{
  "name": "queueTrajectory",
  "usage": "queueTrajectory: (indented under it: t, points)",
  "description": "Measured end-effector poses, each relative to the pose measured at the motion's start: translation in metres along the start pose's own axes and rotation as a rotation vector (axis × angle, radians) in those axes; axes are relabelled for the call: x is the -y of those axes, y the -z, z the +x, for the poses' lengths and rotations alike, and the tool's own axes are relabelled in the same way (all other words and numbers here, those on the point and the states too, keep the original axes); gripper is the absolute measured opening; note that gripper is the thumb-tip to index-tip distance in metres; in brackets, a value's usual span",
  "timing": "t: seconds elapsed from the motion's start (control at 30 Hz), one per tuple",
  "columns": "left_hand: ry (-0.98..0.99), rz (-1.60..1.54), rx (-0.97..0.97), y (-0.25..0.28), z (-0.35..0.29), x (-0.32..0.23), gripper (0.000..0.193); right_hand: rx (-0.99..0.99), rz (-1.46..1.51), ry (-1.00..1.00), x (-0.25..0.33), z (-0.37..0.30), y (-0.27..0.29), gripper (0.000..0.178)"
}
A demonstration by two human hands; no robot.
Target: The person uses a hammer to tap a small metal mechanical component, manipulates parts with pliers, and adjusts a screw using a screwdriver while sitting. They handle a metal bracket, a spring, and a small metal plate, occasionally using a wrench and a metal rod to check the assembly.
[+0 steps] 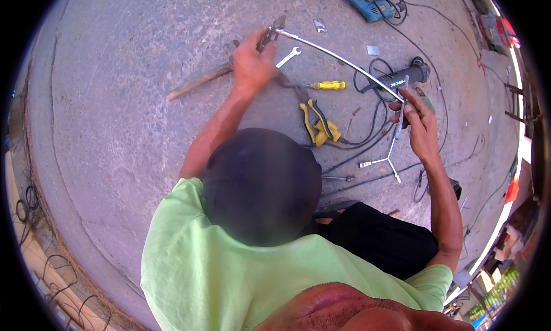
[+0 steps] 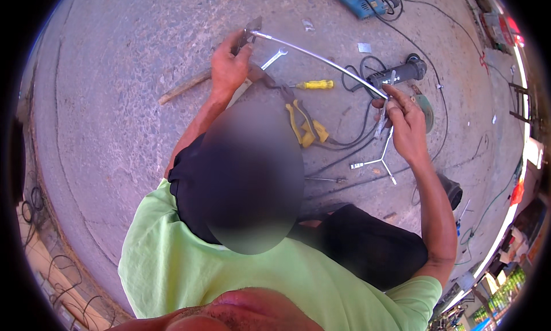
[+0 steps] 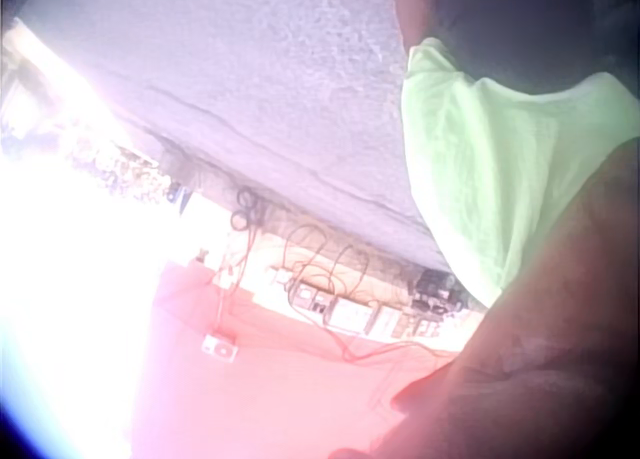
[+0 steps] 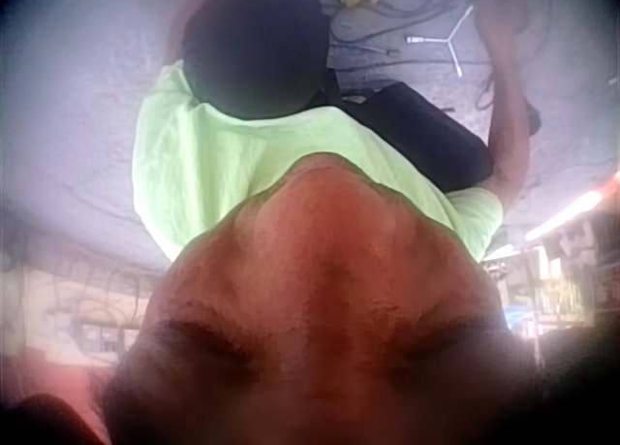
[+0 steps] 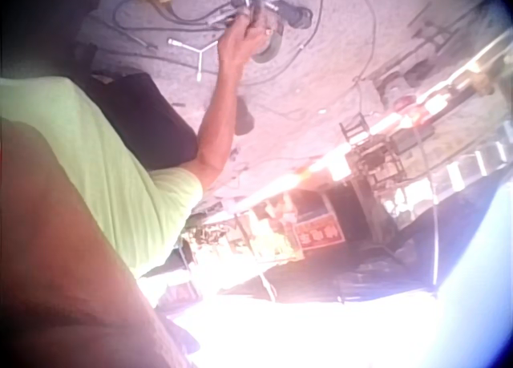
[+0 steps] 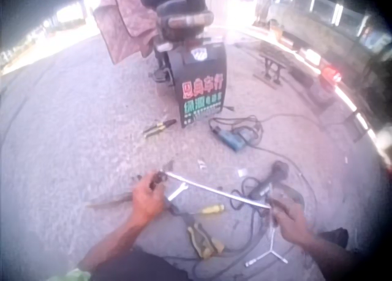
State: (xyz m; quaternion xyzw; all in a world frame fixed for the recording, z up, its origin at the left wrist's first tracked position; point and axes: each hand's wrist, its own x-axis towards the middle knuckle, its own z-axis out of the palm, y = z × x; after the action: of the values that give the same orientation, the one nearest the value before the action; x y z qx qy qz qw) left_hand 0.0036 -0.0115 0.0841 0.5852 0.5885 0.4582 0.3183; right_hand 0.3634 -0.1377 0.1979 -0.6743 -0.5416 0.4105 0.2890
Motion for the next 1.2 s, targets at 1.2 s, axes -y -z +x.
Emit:
queueTrajectory:
  t: [1.2]
  points:
    - [0.026, 0.029, 0.023, 0.002, 0.007, 0.004, 0.043, 0.16, -0.311, 0.29, 0.008, -0.004, 0.007, 0.041]
